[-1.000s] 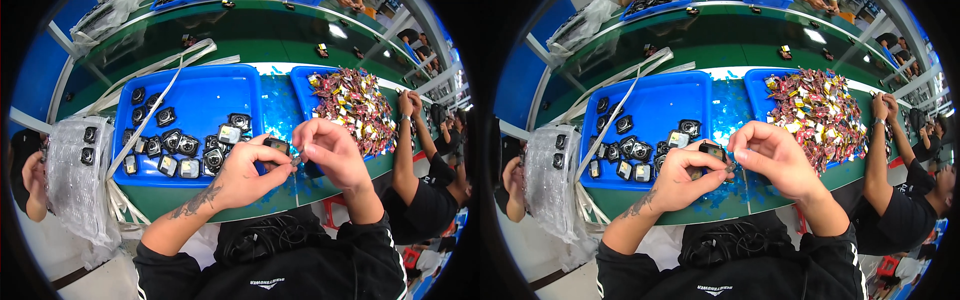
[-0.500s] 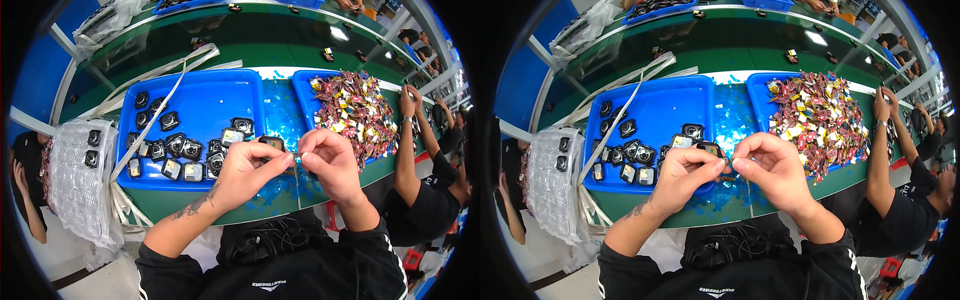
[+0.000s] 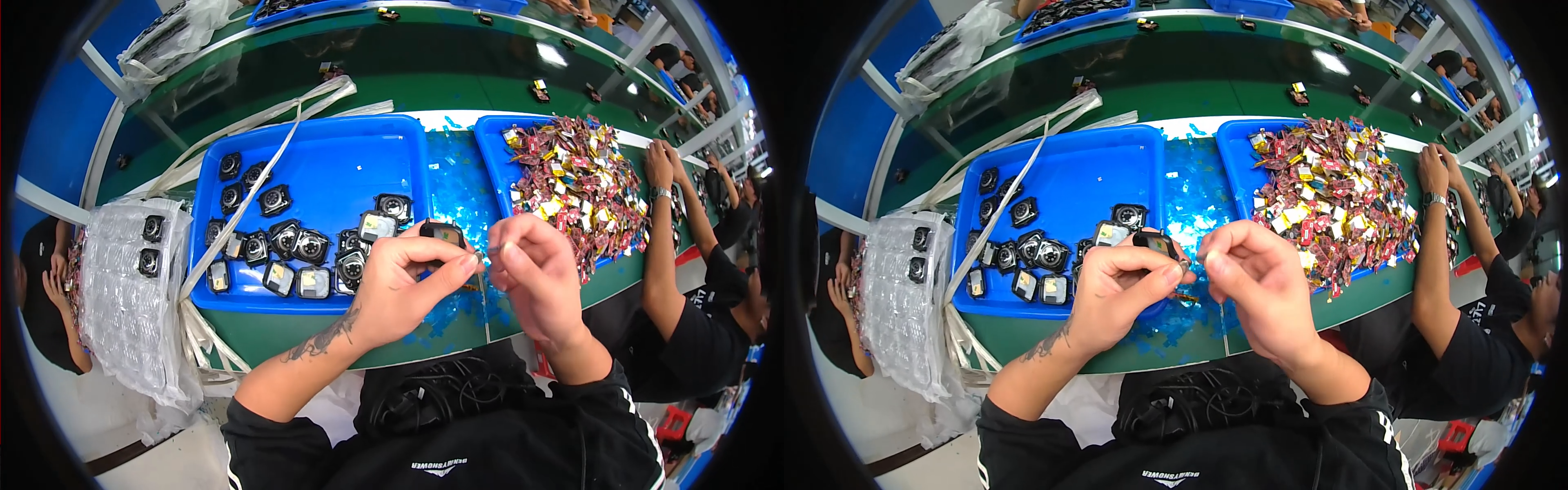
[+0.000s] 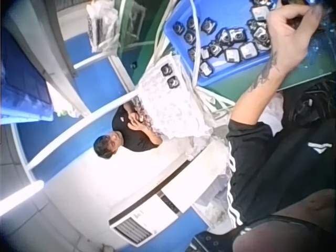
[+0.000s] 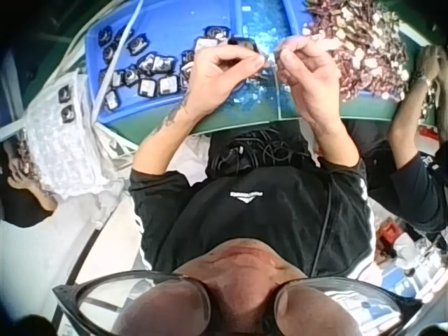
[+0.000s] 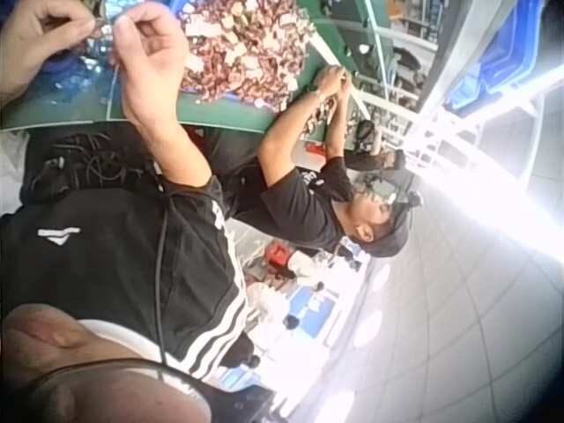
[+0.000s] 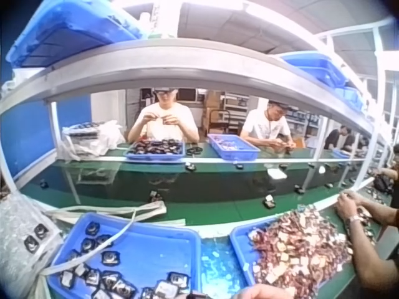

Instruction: The worker is assembling small electronic units by inserting components like batteries or speakers into plastic housings and applying adhesive strips.

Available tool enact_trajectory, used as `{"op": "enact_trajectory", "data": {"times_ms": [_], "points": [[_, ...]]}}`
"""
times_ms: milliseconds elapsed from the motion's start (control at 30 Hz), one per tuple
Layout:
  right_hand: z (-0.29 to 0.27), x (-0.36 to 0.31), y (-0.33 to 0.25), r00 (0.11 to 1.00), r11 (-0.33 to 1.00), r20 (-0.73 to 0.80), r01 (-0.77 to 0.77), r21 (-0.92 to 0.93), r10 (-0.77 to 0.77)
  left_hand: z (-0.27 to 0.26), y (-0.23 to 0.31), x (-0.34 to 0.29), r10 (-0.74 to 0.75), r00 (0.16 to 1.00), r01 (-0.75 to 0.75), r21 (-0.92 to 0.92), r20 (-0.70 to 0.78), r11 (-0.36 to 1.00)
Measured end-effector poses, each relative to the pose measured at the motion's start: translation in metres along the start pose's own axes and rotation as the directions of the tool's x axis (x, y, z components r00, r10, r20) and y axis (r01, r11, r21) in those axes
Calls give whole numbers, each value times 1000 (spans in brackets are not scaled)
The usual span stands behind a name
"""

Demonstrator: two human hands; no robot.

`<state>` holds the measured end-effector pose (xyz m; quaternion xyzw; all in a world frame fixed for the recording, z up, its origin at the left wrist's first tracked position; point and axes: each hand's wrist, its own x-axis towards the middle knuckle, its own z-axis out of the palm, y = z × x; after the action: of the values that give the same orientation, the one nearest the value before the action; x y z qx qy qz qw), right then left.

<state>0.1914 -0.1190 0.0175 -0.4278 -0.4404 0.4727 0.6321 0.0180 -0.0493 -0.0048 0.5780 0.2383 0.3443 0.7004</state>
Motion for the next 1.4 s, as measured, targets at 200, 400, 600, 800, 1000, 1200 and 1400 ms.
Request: {"op": "enact_trajectory", "data": {"times_ms": [200, 400, 600, 800, 1000, 1200, 1400], "points": [[4, -5, 12, 997, 998, -50, 53, -30, -55, 1, 2, 0, -47, 996, 42, -64, -78, 997], [10, -5, 15, 985, 973, -25, 166, -161, -172, 2, -6, 0, 55, 994, -56, -10, -99, 998], [7, -3, 12, 997, 999, -70, 41, -11, -42, 1, -7, 0, 96, 992, -92, 58, -80, 994], [9, -2, 15, 988, 979, -59, 130, -159, -141, 1, -7, -2, 115, 991, -108, 104, -67, 989], [10, -5, 16, 979, 937, -37, 182, -298, -202, 0, -7, -1, -11, 994, 2, -80, -110, 997], [11, -4, 17, 980, 932, -39, 174, -319, -196, -1, -9, 0, -22, 996, 14, -89, -81, 996], [13, -6, 20, 969, 909, -55, 208, -362, -243, 1, -8, 0, -29, 996, 17, -150, -81, 988]]}}
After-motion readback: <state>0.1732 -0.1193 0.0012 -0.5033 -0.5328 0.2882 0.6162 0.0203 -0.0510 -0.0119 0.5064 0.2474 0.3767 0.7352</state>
